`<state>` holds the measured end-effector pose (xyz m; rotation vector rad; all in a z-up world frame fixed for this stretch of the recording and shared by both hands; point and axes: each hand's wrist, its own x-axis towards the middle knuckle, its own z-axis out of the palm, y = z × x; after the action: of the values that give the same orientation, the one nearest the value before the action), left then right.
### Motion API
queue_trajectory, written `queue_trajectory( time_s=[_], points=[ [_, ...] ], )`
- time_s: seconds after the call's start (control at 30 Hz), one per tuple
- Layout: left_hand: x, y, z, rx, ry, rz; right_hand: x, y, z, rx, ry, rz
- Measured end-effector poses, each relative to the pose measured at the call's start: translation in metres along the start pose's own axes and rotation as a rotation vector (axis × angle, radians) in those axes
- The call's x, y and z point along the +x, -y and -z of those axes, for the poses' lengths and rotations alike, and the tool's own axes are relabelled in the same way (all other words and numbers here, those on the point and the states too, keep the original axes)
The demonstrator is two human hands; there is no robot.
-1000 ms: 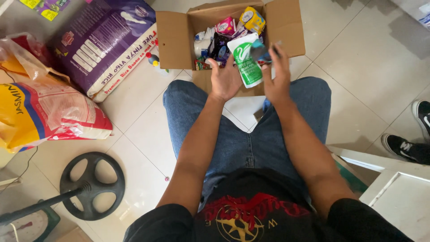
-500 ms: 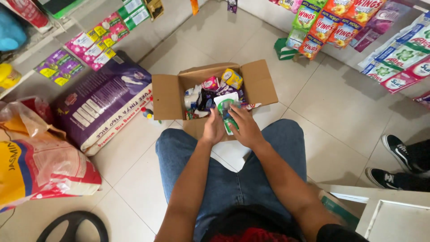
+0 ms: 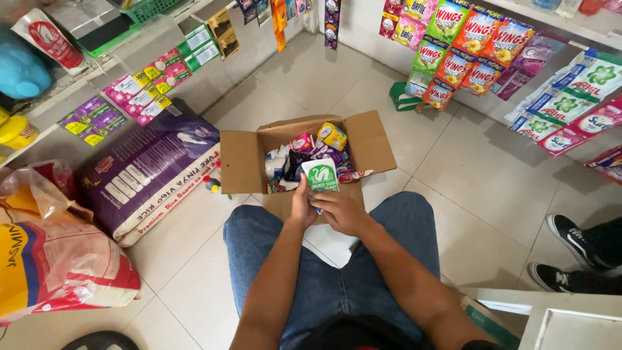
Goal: The person is taking food items from a cardboard box and placing them onto grocery store shelves.
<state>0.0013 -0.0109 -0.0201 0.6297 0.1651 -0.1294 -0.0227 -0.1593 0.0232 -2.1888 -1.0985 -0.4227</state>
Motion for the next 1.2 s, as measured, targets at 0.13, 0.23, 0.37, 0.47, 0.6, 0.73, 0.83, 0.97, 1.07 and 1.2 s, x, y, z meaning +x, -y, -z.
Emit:
queue_trajectory(
  time_s=[0.13, 0.23, 0.37, 0.47, 0.6, 0.73, 0.83, 0.97, 1.07, 1.2],
  points=[
    [-0.004, -0.009, -0.01, -0.014, -0.045, 0.007, 0.0, 0.001, 0.009, -0.002, 0.039, 0.009],
    [-0.016, -0.009, -0.024, 0.086, -0.02, 0.013, 0.007, 0.001, 0.023, -0.165, 0.019, -0.049],
    [-0.037, -0.008, -0.048, 0.127, 0.144, 0.143, 0.003, -0.014, 0.024, -0.275, -0.03, -0.171],
    [-0.033, 0.002, -0.04, 0.042, 0.154, 0.21, 0.0, -0.016, 0.012, -0.254, -0.037, -0.188],
    [0.015, 0.045, 0.033, 0.037, 0.14, 0.238, 0.001, -0.004, 0.0, -0.093, -0.026, -0.172],
    [-0.007, 0.031, 0.005, 0.118, 0.034, 0.111, 0.004, 0.01, 0.001, -0.087, -0.012, -0.172],
    [-0.008, 0.024, 0.002, 0.049, -0.022, 0.078, 0.002, 0.013, -0.008, -0.194, 0.016, -0.089],
    [-0.004, 0.014, 0.002, -0.044, -0.093, -0.025, -0.002, 0.013, -0.019, -0.293, 0.113, -0.078],
    [-0.006, 0.004, -0.001, -0.084, -0.096, -0.072, 0.003, 0.024, -0.009, -0.286, 0.17, -0.041],
    [-0.004, -0.003, -0.002, -0.125, -0.079, -0.1, 0.009, 0.031, 0.008, -0.234, 0.12, 0.055]
  ],
)
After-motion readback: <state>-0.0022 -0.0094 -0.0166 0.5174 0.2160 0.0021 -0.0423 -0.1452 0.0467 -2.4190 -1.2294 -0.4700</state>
